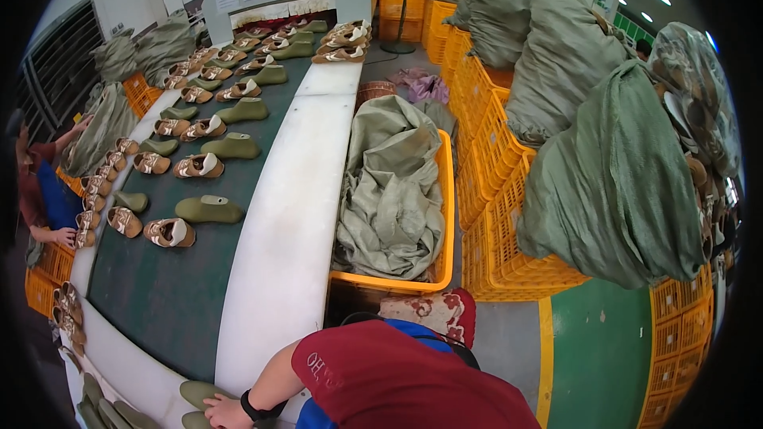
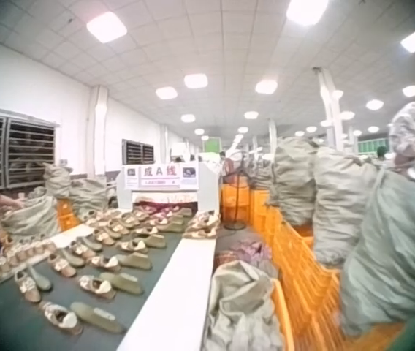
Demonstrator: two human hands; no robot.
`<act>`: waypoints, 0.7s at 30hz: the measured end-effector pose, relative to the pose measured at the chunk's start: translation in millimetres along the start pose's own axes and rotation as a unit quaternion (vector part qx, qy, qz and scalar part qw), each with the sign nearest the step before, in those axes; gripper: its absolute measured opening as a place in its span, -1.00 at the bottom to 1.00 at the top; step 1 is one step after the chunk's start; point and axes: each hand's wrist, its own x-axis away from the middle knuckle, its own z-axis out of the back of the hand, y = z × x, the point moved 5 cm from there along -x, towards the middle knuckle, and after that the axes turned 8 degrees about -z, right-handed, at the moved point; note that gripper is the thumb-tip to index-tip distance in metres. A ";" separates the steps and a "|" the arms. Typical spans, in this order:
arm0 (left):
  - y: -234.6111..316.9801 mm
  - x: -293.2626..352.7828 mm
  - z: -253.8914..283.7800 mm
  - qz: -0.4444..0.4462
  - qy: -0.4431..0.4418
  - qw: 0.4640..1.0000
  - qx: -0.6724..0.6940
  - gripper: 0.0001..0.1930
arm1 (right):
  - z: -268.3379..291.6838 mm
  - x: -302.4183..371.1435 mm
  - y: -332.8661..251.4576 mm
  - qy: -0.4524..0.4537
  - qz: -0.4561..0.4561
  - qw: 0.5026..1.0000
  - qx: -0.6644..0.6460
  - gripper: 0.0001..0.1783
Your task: The recorder is inserting green shoe lasts into sneakers and placing them on a conveyor belt in a factory setting.
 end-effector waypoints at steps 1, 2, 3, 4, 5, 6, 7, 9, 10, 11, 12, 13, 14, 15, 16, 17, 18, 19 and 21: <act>4.0 -1.7 -1.0 0.019 -0.015 1.000 0.018 -0.78 | 0.3 0.1 1.5 0.004 -0.001 1.000 -0.004 -0.71; 1.6 -0.9 -3.4 0.018 -0.016 1.000 0.018 -0.78 | 0.3 0.3 2.9 0.005 -0.002 1.000 -0.005 -0.71; -1.5 0.0 -4.7 0.010 -0.006 1.000 0.016 -0.78 | -0.8 0.1 2.9 0.009 0.000 1.000 0.000 -0.70; -4.6 1.2 -5.3 0.001 0.004 1.000 0.014 -0.77 | -1.4 0.1 3.3 0.013 0.001 1.000 0.006 -0.70; -8.6 2.8 -6.3 0.001 0.004 1.000 0.014 -0.77 | -1.9 0.2 4.3 0.013 0.001 1.000 0.005 -0.70; -7.7 2.6 -6.1 -0.011 0.006 1.000 0.001 -0.78 | -1.5 0.4 4.6 0.018 0.002 1.000 0.007 -0.70; -6.2 2.4 -6.4 -0.024 0.008 1.000 -0.010 -0.78 | -0.6 0.8 5.3 0.023 0.002 1.000 0.009 -0.70; -7.0 1.7 -12.4 -0.009 -0.008 1.000 0.014 -0.79 | 2.9 2.9 9.1 0.030 -0.004 1.000 0.008 -0.70; -13.7 2.8 -11.1 0.013 -0.014 0.999 0.030 -0.79 | 0.4 1.3 5.1 0.030 0.002 1.000 0.006 -0.70; -32.5 6.5 -13.8 0.016 -0.008 1.000 0.025 -0.79 | -2.0 -0.2 1.4 0.025 0.008 1.000 0.004 -0.70; -63.0 12.0 -22.1 0.031 -0.025 0.999 0.028 -0.80 | -2.7 -2.0 -2.2 0.018 0.011 1.000 -0.003 -0.70; -67.6 10.8 -27.0 0.044 -0.046 0.997 0.035 -0.81 | -2.0 -1.9 -1.6 0.014 0.009 1.000 -0.008 -0.70; -69.9 12.8 -25.8 0.045 -0.044 0.997 0.035 -0.81 | -1.7 -1.8 -2.3 0.013 0.010 1.000 -0.008 -0.70; -50.2 9.1 -18.2 0.057 -0.036 0.997 0.042 -0.81 | -1.5 -0.9 -2.3 0.021 0.011 1.000 -0.003 -0.71; -35.1 6.4 -10.0 0.070 -0.024 0.996 0.048 -0.81 | -1.6 -1.0 -4.2 0.029 0.015 0.999 0.002 -0.71; -19.8 2.5 -13.2 0.064 -0.030 0.996 0.055 -0.81 | 6.2 2.0 0.7 0.036 0.008 0.999 0.006 -0.71; -10.9 2.1 -8.5 0.044 -0.011 0.998 0.042 -0.80 | 6.4 2.9 -0.4 0.039 0.011 0.999 0.005 -0.71; -4.5 1.8 -4.0 0.024 0.008 0.999 0.028 -0.79 | 6.3 3.0 -1.3 0.043 0.014 0.999 0.003 -0.71; 2.5 1.4 1.3 -0.003 0.017 1.000 -0.005 -0.78 | 3.2 2.7 -0.9 0.037 0.028 0.999 0.005 -0.71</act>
